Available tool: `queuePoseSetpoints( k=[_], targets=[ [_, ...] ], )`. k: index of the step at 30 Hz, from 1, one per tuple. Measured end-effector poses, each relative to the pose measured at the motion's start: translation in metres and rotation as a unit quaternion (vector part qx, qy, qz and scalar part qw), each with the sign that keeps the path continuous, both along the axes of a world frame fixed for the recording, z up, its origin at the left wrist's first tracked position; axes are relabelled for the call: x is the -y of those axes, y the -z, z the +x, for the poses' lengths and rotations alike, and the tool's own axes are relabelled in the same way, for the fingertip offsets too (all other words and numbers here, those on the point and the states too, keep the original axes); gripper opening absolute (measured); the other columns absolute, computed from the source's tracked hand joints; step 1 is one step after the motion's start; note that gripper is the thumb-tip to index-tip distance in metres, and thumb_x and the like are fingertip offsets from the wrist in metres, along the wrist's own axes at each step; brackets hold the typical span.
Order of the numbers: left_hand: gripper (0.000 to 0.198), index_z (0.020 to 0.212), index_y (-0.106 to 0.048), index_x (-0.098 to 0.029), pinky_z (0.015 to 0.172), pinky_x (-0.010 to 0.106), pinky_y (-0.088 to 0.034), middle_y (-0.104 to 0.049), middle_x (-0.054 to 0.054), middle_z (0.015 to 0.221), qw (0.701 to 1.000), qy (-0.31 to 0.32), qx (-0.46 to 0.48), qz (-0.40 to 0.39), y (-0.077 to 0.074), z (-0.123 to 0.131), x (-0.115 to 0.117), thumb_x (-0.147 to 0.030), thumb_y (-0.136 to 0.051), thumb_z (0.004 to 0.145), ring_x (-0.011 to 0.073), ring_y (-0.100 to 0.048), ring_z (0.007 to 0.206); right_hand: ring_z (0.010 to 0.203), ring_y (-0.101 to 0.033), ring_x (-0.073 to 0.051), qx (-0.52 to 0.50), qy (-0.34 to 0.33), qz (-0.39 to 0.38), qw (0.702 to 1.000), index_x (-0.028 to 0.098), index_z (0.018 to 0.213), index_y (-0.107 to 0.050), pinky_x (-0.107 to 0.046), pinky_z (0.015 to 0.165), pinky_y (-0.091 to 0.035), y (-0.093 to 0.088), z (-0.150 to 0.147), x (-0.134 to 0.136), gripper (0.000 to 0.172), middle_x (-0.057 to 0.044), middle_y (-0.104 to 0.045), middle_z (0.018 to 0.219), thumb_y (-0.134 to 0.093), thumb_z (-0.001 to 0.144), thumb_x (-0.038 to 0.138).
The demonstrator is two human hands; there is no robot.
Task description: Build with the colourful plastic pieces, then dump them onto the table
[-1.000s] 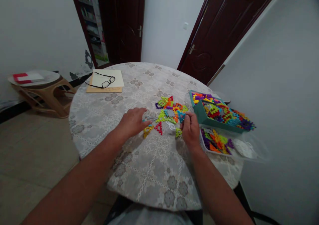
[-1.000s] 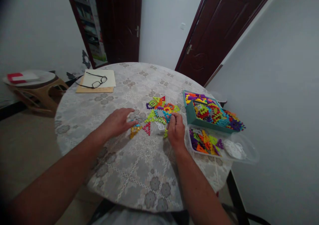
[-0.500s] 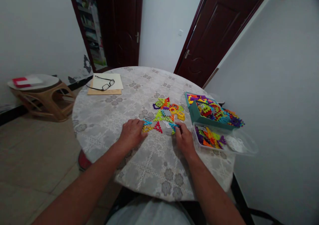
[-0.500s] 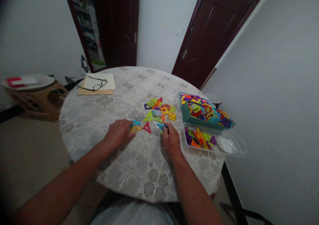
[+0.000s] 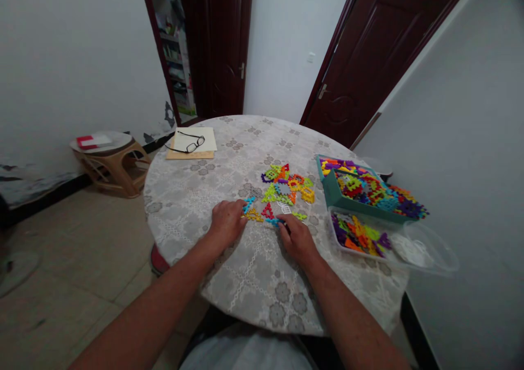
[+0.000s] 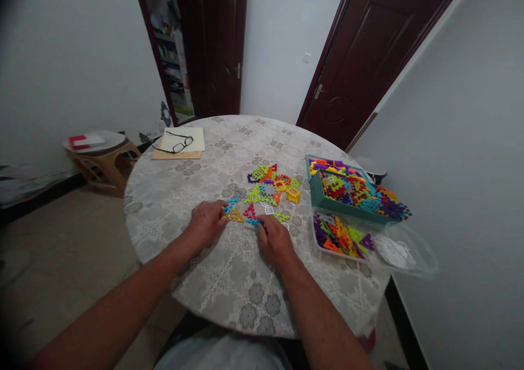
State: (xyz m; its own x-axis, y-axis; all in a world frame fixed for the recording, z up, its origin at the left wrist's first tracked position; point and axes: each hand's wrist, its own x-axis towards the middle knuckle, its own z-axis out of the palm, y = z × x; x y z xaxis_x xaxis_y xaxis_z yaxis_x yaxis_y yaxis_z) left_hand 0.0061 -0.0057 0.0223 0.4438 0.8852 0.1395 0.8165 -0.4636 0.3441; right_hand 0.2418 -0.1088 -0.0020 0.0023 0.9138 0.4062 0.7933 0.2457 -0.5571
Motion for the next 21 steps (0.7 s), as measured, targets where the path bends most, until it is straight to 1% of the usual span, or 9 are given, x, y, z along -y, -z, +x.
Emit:
queuePoseSetpoints(
  k=[5, 7, 10, 12, 15, 18, 21],
  targets=[
    [0.027, 0.116, -0.070, -0.023, 0.099, 0.042, -0.045, -0.078, 0.007, 0.106, 1.000, 0.013, 0.021, 0.004, -0.001, -0.002, 0.008, -0.020, -0.068, 0.090, 0.0294, -0.067, 0.107, 0.108, -0.069, -0.024, 0.000, -0.054, 0.018, 0.998, 0.021, 0.124, -0.070, -0.039, 0.098, -0.058, 0.001, -0.006, 0.000, 0.026, -0.011, -0.073, 0.115, -0.053, 0.105, 0.023],
    [0.026, 0.114, -0.070, -0.023, 0.100, 0.043, -0.045, -0.077, 0.006, 0.105, 0.999, 0.032, 0.043, 0.004, 0.000, -0.002, 0.011, -0.016, -0.067, 0.089, 0.0284, -0.068, 0.106, 0.107, -0.069, -0.023, 0.002, -0.068, 0.015, 0.998, 0.022, 0.125, -0.071, -0.039, 0.096, -0.059, 0.001, -0.008, 0.000, 0.026, -0.011, -0.072, 0.114, -0.053, 0.105, 0.022],
    [0.028, 0.116, -0.071, -0.022, 0.102, 0.042, -0.046, -0.077, 0.007, 0.104, 0.994, 0.073, 0.082, -0.015, 0.005, -0.003, 0.014, -0.013, -0.063, 0.091, 0.0258, -0.069, 0.104, 0.107, -0.069, -0.023, 0.010, -0.079, 0.001, 0.997, 0.023, 0.127, -0.071, -0.039, 0.095, -0.059, 0.001, -0.012, 0.000, 0.028, -0.011, -0.072, 0.115, -0.053, 0.105, 0.021],
    [0.023, 0.112, -0.073, -0.023, 0.102, 0.041, -0.047, -0.078, 0.007, 0.104, 0.991, 0.097, 0.092, -0.030, 0.008, -0.004, 0.014, -0.014, -0.061, 0.093, 0.0249, -0.070, 0.104, 0.107, -0.069, -0.023, 0.015, -0.085, -0.001, 0.996, 0.024, 0.130, -0.070, -0.040, 0.095, -0.060, 0.001, -0.014, 0.000, 0.029, -0.011, -0.072, 0.116, -0.054, 0.105, 0.021],
    [0.015, 0.101, -0.074, -0.023, 0.099, 0.041, -0.048, -0.077, 0.008, 0.104, 0.988, 0.125, 0.079, -0.033, 0.009, -0.004, 0.015, -0.020, -0.060, 0.096, 0.0253, -0.068, 0.104, 0.105, -0.069, -0.024, 0.015, -0.086, 0.001, 0.996, 0.024, 0.133, -0.067, -0.041, 0.094, -0.060, 0.000, -0.017, 0.001, 0.031, -0.011, -0.072, 0.115, -0.056, 0.104, 0.022],
    [0.014, 0.101, -0.074, -0.023, 0.097, 0.041, -0.047, -0.075, 0.008, 0.103, 0.987, 0.144, 0.069, -0.026, 0.006, -0.002, 0.017, -0.024, -0.061, 0.098, 0.0261, -0.067, 0.103, 0.105, -0.068, -0.025, 0.015, -0.072, -0.003, 0.997, 0.024, 0.128, -0.068, -0.041, 0.093, -0.059, -0.002, -0.019, 0.001, 0.027, -0.011, -0.071, 0.112, -0.056, 0.104, 0.022],
    [0.015, 0.102, -0.074, -0.023, 0.097, 0.042, -0.047, -0.075, 0.008, 0.103, 0.983, 0.164, 0.077, -0.031, 0.003, 0.001, 0.019, -0.026, -0.060, 0.099, 0.0266, -0.067, 0.104, 0.103, -0.066, -0.024, 0.017, -0.056, -0.007, 0.998, 0.023, 0.120, -0.068, -0.039, 0.092, -0.058, -0.003, -0.020, 0.002, 0.021, -0.010, -0.069, 0.110, -0.055, 0.104, 0.023]
  ],
)
